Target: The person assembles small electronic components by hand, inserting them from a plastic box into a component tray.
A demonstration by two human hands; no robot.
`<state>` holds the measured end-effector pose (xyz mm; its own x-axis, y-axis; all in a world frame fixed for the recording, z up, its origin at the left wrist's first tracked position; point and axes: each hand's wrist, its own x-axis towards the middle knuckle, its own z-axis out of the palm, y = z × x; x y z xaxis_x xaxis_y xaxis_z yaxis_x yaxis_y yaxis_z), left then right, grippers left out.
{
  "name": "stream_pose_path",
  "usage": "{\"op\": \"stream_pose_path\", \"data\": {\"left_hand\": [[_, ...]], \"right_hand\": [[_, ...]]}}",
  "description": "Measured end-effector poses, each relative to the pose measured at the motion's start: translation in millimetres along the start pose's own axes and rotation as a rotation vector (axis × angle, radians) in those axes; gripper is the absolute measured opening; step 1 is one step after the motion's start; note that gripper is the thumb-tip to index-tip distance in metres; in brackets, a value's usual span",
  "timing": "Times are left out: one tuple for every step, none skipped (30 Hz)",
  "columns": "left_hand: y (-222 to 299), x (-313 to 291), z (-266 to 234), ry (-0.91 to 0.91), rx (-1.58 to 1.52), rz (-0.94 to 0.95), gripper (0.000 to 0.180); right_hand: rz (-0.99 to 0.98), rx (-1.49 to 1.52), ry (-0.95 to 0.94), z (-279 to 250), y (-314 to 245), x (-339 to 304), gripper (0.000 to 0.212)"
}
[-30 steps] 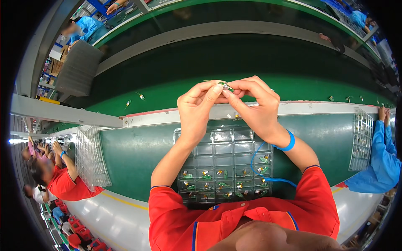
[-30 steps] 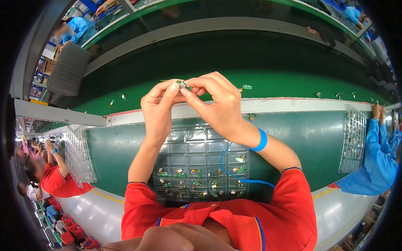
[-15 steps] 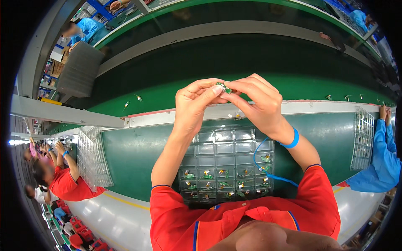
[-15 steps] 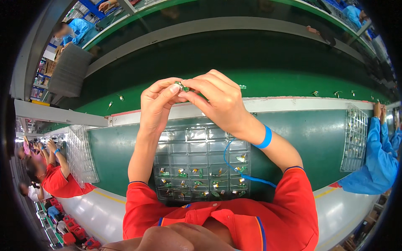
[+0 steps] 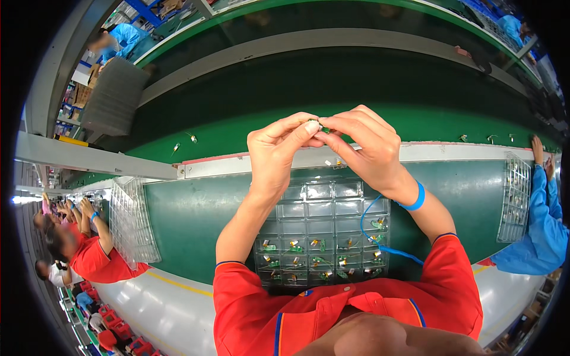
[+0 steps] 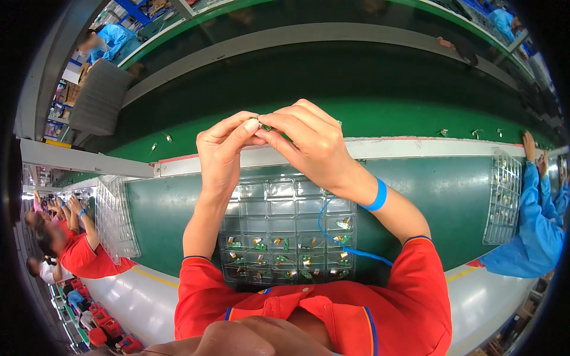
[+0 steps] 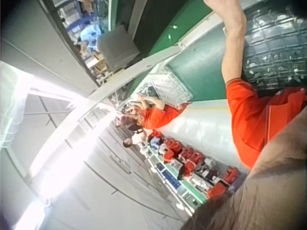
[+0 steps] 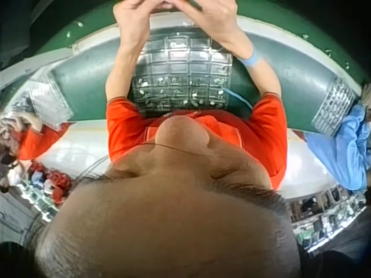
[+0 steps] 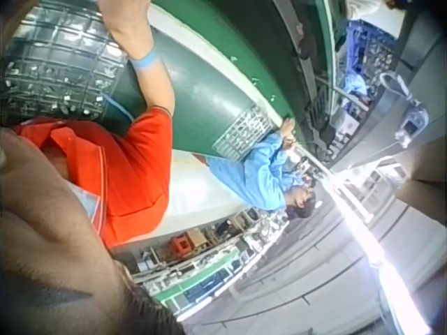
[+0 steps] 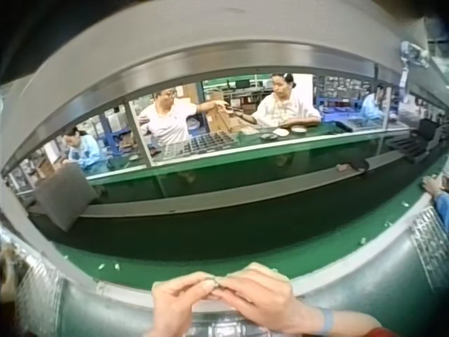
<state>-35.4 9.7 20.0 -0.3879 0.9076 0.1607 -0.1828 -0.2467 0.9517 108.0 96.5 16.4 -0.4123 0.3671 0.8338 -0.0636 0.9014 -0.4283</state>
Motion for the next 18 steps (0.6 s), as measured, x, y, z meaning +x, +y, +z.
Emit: {"op": "stream_pose_path", "data": {"left_hand": [[-0.4,2.7,-2.2,-0.012,0.022,-0.02,0.017],[-0.2,5.0,-3.8,-0.026,0.043,-0.038,0.016],[1.6,5.6,-5.0,-0.028,0.043,-0.035,0.016],[4.4,6.1,-6.2,-0.045,0.025,-0.051,0.016],[6.5,6.3,-7.2,-0.061,0.008,-0.066,0.016],[7.0,6.4,-8.4,-0.061,0.009,-0.064,0.016],[6.7,6.6,-9.6,-0.047,0.082,0.018,0.016],[6.3,6.6,-10.3,-0.034,0.154,0.099,0.016],[5.7,6.5,-10.9,-0.034,0.154,0.1,0.016],[4.8,6.6,-11.4,-0.031,0.181,0.119,0.016],[3.8,6.7,-11.9,-0.028,0.208,0.137,0.015],[2.7,7.9,-12.7,-0.028,0.207,0.136,0.015],[1.5,10.4,-14.1,-0.01,0.232,0.136,0.015],[1.0,12.7,-16.5,0.01,0.258,0.135,0.015],[0.1,17.2,-21.6,0.01,0.258,0.132,0.015],[-0.6,23.6,-29.9,0.046,0.342,0.091,0.015],[-0.1,28.7,-40.8,0.084,0.428,0.05,0.016],[0.3,33.9,-50.3,0.105,0.579,0.013,0.016]], "right_hand": [[0.043,0.014,-0.017,-0.8,-1.7,0.0,0.025],[0.084,0.024,-0.033,-2.1,-2.5,0.4,0.024],[0.082,0.023,-0.032,-3.2,-3.0,1.0,0.024],[0.1,0.035,-0.034,-4.4,-3.3,1.6,0.023],[0.117,0.048,-0.037,-5.0,-3.6,2.1,0.023],[0.115,0.049,-0.036,-5.1,-3.6,2.1,0.023],[0.162,0.092,-0.037,-4.9,-3.2,1.6,0.022],[0.211,0.134,-0.038,-4.8,-3.0,1.0,0.021],[0.21,0.134,-0.038,-4.4,-2.5,0.3,0.021],[0.213,0.133,-0.043,-3.8,-1.5,-0.5,0.022],[0.216,0.133,-0.048,-3.4,-0.2,-1.4,0.022],[0.216,0.132,-0.048,-2.6,1.8,-2.6,0.022],[0.246,0.141,-0.063,-1.6,4.6,-3.7,0.023],[0.277,0.151,-0.08,-1.0,6.3,-3.4,0.023],[0.28,0.152,-0.08,-2.4,7.9,-1.1,0.023],[0.367,0.127,-0.132,-5.6,10.4,2.4,0.024],[0.453,0.106,-0.183,-7.5,15.0,5.4,0.024],[0.494,0.051,-0.237,-14.7,27.2,5.6,0.028]]}}
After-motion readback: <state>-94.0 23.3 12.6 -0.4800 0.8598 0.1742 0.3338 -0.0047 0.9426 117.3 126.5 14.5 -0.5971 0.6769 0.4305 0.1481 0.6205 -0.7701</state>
